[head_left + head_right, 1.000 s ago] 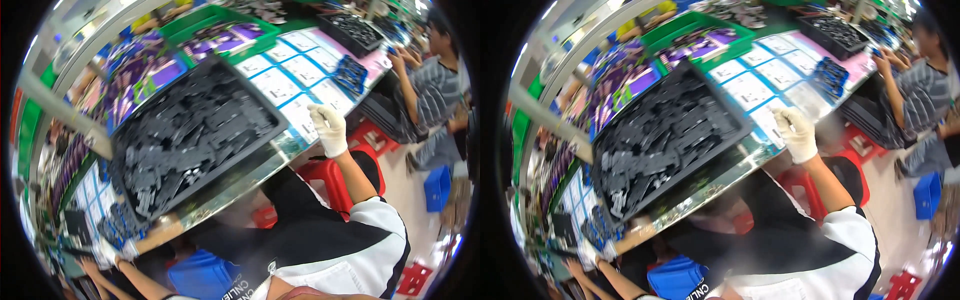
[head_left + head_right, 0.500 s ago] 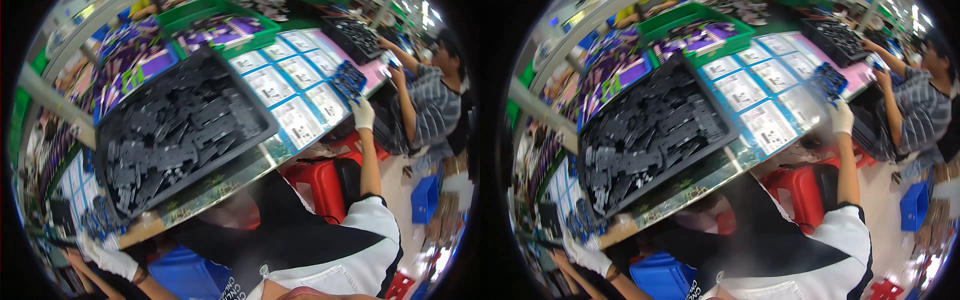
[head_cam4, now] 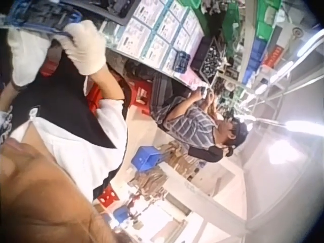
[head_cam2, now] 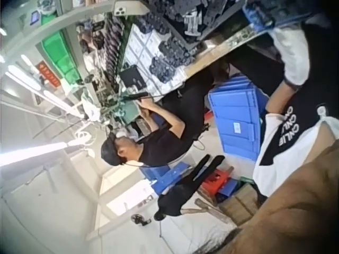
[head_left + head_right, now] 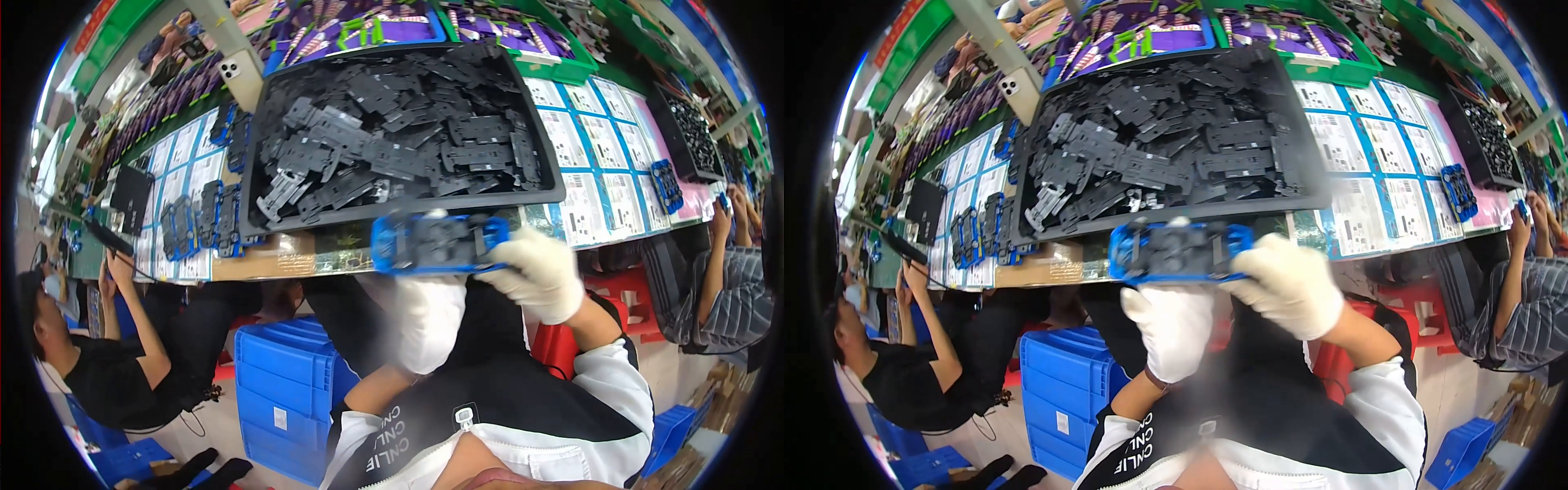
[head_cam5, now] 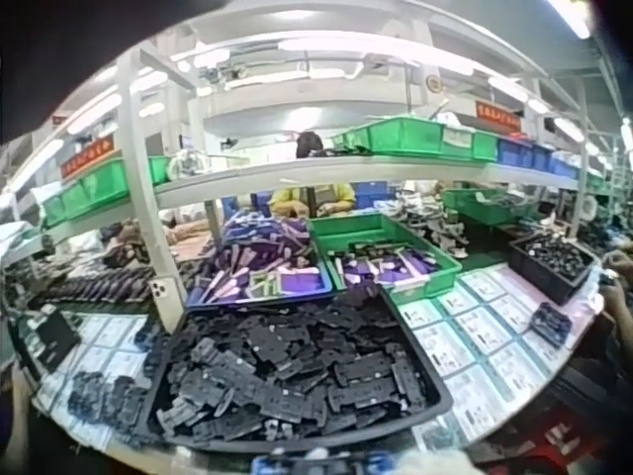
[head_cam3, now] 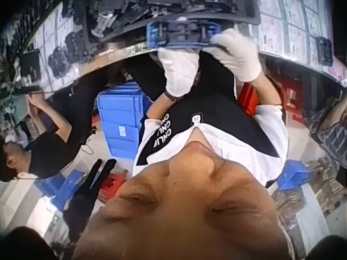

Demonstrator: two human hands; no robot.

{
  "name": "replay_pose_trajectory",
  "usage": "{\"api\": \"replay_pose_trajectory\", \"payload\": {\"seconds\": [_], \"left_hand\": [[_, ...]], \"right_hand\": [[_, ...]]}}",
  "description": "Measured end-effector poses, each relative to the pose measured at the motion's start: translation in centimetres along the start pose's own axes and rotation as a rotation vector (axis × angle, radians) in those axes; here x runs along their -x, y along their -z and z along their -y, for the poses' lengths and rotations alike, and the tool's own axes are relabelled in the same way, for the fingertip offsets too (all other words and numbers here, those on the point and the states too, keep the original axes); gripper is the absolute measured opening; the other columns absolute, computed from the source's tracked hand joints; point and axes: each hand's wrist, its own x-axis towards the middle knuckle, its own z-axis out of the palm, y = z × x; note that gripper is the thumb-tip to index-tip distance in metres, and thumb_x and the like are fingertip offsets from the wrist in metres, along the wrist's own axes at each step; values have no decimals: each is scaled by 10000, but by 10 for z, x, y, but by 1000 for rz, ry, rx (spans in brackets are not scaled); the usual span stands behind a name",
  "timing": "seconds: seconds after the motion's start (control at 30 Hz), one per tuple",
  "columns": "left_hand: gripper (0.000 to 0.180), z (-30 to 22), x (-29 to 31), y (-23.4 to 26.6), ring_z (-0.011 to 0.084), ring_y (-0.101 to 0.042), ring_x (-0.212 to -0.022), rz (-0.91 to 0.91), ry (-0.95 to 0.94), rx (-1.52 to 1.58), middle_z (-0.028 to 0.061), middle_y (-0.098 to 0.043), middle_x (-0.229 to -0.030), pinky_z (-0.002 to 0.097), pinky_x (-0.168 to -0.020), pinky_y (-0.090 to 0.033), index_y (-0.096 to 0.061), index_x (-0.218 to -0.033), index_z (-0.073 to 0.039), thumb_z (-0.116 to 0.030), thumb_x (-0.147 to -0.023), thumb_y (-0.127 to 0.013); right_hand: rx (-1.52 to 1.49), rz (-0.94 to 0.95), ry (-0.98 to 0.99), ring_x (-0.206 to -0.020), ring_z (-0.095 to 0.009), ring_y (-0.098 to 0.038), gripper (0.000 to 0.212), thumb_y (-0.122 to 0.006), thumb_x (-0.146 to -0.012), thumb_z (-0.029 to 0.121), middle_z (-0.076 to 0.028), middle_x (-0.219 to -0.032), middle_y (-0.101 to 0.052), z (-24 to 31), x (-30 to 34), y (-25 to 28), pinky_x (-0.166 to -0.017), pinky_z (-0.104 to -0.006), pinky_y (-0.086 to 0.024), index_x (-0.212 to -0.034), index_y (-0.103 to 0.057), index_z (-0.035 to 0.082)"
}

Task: The person assembles toy cars by fitting chassis pieces from a tray onto toy car bodies by hand and placing the assembled cars onto the workbench.

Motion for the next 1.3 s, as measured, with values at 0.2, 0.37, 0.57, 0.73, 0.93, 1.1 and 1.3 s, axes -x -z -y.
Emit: {"api": "replay_pose_trajectory", "payload": {"seconds": [0.2, 0.37, 0.57, 0.73, 0.93, 1.1, 1.3], "left_hand": [[603, -58, -5, 23, 347, -565, -1159, -313, -116, 230, 135, -576, -1288, 513, -1024, -463, -471, -1394, -185, -626, -985, -426], [628, -72, -1, 23, 320, -577, -1086, -389, -130, 220, 123, -589, -1202, 494, -980, -488, -481, -1367, -152, -634, -965, -473], [692, -71, 1, 35, 304, -556, -1077, -352, -89, 246, 122, -575, -1171, 493, -979, -475, -476, -1356, -105, -659, -942, -497], [698, -74, 1, 38, 308, -553, -1085, -367, -60, 247, 126, -570, -1183, 496, -997, -463, -474, -1355, -97, -659, -942, -499], [697, -70, 2, 37, 314, -555, -1112, -360, -13, 239, 130, -573, -1212, 497, -998, -465, -479, -1355, -98, -658, -941, -502], [704, -67, 3, 38, 320, -556, -1120, -350, 11, 258, 136, -574, -1215, 485, -1003, -463, -482, -1352, -84, -659, -946, -493], [728, -64, -1, 37, 326, -555, -1117, -313, -12, 261, 151, -570, -1217, 478, -1006, -460, -465, -1374, -70, -664, -952, -469]], "right_hand": [[-248, 64, 125, -733, -306, -640, 323, -773, -804, 264, -109, -830, -628, 16, -48, -29, -657, -400, -519, -1064, -659, 110], [123, -160, 129, -1054, -311, -608, 460, -820, -732, 248, -97, -1137, -640, -10, -122, -54, -886, -398, -502, -1136, -658, 98], [308, 1, 98, -933, -301, -647, 313, -757, -809, 244, -85, -1024, -667, -17, -139, -59, -785, -397, -528, -1085, -682, 117], [221, -254, 313, -837, -277, -684, 175, -729, -827, 105, -86, -953, -700, -15, -135, -32, -707, -341, -549, -1002, -719, 102], [-30, -124, 256, -1045, -255, -649, 334, -572, -810, -128, -91, -1133, -682, -86, -142, -8, -881, -306, -509, -1065, -701, 44], [-32, -254, 144, -1019, -274, -650, 230, -646, -878, 7, -111, -1107, -684, -93, -122, 5, -856, -321, -513, -1098, -699, 45], [550, -96, -231, -938, -357, -633, 500, -722, -827, 476, -166, -970, -640, -42, -101, -28, -797, -441, -510, -1119, -632, 81]]}}
